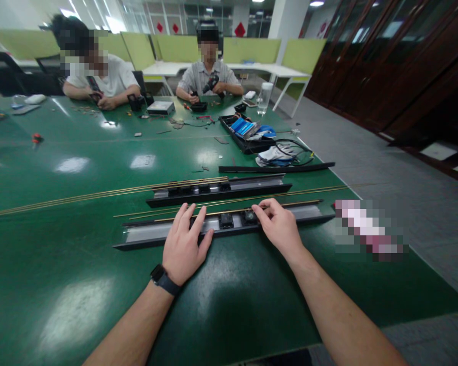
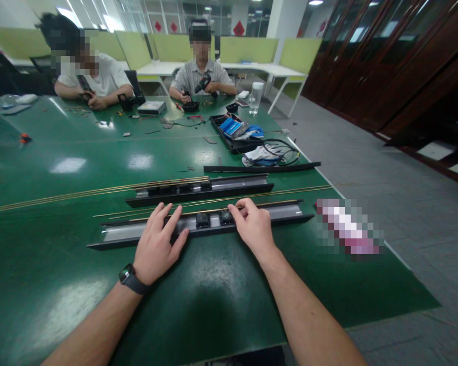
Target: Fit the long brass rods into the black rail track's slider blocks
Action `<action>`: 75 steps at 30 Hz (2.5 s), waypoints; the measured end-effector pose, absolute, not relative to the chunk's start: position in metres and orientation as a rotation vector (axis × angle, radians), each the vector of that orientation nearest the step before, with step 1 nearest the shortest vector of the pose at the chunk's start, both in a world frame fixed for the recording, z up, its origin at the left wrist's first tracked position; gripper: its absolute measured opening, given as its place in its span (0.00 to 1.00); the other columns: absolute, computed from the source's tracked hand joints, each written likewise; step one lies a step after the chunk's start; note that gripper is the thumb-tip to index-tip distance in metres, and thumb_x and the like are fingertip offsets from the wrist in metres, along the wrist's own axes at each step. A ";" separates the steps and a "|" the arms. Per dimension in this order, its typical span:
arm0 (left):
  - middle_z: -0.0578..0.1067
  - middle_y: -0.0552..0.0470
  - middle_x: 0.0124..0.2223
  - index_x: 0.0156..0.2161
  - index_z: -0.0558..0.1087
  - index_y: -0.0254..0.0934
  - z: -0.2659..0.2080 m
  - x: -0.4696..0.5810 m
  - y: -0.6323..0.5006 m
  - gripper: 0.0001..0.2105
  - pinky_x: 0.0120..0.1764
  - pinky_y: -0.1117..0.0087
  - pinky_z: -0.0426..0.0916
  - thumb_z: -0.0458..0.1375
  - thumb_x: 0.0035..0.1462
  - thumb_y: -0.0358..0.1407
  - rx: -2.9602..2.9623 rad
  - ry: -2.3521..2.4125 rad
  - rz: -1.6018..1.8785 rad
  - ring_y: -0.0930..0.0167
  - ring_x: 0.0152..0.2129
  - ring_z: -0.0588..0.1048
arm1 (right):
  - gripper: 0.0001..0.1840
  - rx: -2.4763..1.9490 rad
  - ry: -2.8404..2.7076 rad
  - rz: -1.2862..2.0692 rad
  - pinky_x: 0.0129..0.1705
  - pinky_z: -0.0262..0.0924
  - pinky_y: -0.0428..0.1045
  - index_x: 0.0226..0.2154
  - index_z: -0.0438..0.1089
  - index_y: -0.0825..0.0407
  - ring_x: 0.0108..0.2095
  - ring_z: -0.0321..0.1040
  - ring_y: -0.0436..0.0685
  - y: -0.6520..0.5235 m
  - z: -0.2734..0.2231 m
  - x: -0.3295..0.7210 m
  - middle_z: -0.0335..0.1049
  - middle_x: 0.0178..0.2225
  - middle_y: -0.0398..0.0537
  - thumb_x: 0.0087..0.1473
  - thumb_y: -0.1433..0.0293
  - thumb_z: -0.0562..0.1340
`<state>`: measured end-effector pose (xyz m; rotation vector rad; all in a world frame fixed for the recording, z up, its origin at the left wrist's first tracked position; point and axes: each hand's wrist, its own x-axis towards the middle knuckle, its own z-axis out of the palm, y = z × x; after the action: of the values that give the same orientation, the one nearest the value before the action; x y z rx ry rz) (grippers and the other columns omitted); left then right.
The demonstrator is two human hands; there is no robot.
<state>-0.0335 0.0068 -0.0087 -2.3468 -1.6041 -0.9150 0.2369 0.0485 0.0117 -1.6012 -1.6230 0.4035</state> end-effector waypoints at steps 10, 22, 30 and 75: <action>0.66 0.33 0.69 0.71 0.63 0.36 -0.009 -0.034 0.007 0.29 0.67 0.45 0.65 0.59 0.68 0.41 -2.338 -1.595 -0.884 0.49 0.71 0.59 | 0.22 -1.624 -1.650 0.332 0.33 0.54 0.49 0.30 0.75 0.47 0.24 0.67 0.53 0.049 0.007 0.237 0.72 0.22 0.41 0.65 0.49 0.61; 0.66 0.34 0.68 0.70 0.63 0.36 -0.008 -0.034 0.006 0.29 0.67 0.45 0.65 0.59 0.68 0.40 -2.339 -1.586 -0.879 0.49 0.71 0.59 | 0.18 -1.594 -1.632 0.369 0.35 0.59 0.49 0.35 0.76 0.47 0.23 0.68 0.52 0.047 0.013 0.236 0.73 0.22 0.40 0.63 0.51 0.64; 0.66 0.34 0.69 0.71 0.62 0.38 -0.010 -0.035 0.006 0.30 0.67 0.44 0.65 0.60 0.68 0.41 -2.340 -1.594 -0.876 0.49 0.71 0.59 | 0.18 -1.582 -1.664 0.372 0.34 0.58 0.49 0.32 0.76 0.47 0.23 0.67 0.52 0.047 0.011 0.238 0.72 0.22 0.39 0.64 0.52 0.63; 0.65 0.35 0.69 0.73 0.60 0.41 -0.009 -0.038 0.005 0.31 0.67 0.43 0.65 0.59 0.68 0.41 -2.356 -1.604 -0.876 0.49 0.71 0.59 | 0.19 -1.630 -1.625 0.405 0.34 0.59 0.49 0.38 0.76 0.47 0.26 0.72 0.55 0.045 0.014 0.232 0.77 0.25 0.43 0.64 0.49 0.62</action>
<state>-0.0378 0.0051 -0.0086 -2.3561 -1.6041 -0.8759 0.2325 0.0446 0.0142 -1.6298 -1.6254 0.4054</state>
